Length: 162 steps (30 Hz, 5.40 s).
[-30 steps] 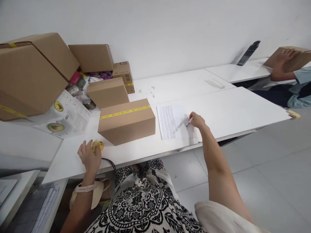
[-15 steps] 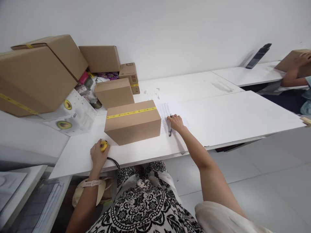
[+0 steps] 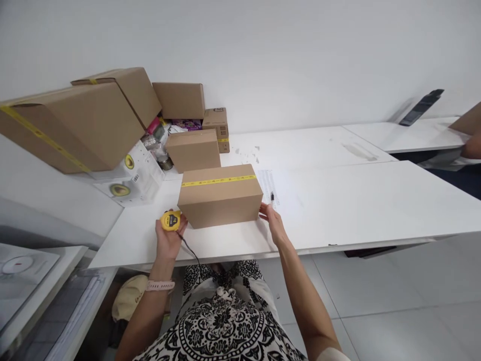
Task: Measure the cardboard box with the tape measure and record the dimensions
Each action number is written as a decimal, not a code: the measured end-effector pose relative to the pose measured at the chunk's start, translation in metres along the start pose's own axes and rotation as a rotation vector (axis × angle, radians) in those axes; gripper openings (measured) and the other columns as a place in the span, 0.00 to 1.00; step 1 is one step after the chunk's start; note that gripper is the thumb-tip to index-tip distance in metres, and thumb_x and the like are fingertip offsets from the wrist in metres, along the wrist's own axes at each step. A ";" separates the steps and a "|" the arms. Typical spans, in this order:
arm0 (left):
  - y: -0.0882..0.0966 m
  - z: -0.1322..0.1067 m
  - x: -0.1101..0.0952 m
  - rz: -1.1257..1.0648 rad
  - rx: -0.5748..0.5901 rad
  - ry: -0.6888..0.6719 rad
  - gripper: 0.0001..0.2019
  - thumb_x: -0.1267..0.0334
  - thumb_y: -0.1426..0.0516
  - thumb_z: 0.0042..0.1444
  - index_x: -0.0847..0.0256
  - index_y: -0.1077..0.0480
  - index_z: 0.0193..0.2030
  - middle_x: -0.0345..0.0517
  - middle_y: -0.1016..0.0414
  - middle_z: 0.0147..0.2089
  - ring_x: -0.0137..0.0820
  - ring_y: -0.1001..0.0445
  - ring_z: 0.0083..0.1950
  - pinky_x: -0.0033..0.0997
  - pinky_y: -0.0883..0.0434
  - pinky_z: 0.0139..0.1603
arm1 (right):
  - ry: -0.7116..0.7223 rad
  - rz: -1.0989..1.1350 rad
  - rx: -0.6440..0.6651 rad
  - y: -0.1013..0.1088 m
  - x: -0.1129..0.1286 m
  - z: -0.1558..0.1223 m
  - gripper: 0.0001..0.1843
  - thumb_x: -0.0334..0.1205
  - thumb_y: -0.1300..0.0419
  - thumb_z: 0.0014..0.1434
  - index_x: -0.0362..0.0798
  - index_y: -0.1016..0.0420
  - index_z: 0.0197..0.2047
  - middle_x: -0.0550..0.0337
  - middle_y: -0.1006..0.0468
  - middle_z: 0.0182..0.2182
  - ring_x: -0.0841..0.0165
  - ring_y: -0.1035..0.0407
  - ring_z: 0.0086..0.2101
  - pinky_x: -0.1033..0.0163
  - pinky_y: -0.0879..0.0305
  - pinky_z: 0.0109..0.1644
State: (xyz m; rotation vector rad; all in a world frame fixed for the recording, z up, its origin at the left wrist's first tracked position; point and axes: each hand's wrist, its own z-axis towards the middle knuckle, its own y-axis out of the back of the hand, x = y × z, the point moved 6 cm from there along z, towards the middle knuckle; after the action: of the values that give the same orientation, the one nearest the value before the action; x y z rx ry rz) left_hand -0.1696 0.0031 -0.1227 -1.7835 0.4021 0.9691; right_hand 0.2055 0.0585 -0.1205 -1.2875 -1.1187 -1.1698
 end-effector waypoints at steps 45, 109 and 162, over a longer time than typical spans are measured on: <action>-0.105 -0.109 -0.052 0.565 0.795 0.089 0.39 0.61 0.30 0.45 0.53 0.35 0.65 0.48 0.22 0.51 0.35 0.24 0.43 0.29 0.29 0.38 | 0.029 0.130 0.387 -0.061 0.121 -0.057 0.20 0.57 0.30 0.54 0.52 0.30 0.28 0.62 0.32 0.27 0.69 0.41 0.29 0.59 0.40 0.35; -0.067 0.032 -0.079 0.626 0.449 0.085 0.21 0.46 0.38 0.52 0.65 0.24 0.41 0.52 0.19 0.35 0.31 0.28 0.26 0.30 0.36 0.25 | -0.350 0.265 0.191 -0.029 0.042 0.079 0.20 0.51 0.27 0.44 0.46 0.23 0.35 0.58 0.20 0.30 0.64 0.28 0.31 0.60 0.31 0.37; -0.180 -0.135 0.054 0.086 0.392 0.515 0.29 0.58 0.31 0.42 0.61 0.37 0.50 0.41 0.27 0.36 0.30 0.25 0.29 0.34 0.30 0.36 | 0.027 -0.456 0.522 -0.129 0.142 0.102 0.18 0.52 0.32 0.53 0.58 0.25 0.46 0.58 0.20 0.38 0.60 0.28 0.37 0.54 0.33 0.40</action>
State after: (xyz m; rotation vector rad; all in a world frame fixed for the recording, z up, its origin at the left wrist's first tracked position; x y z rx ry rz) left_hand 0.0398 -0.0323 -0.0309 -1.6412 0.9314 0.4306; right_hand 0.0953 0.1658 0.0322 -0.6302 -1.6198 -1.1040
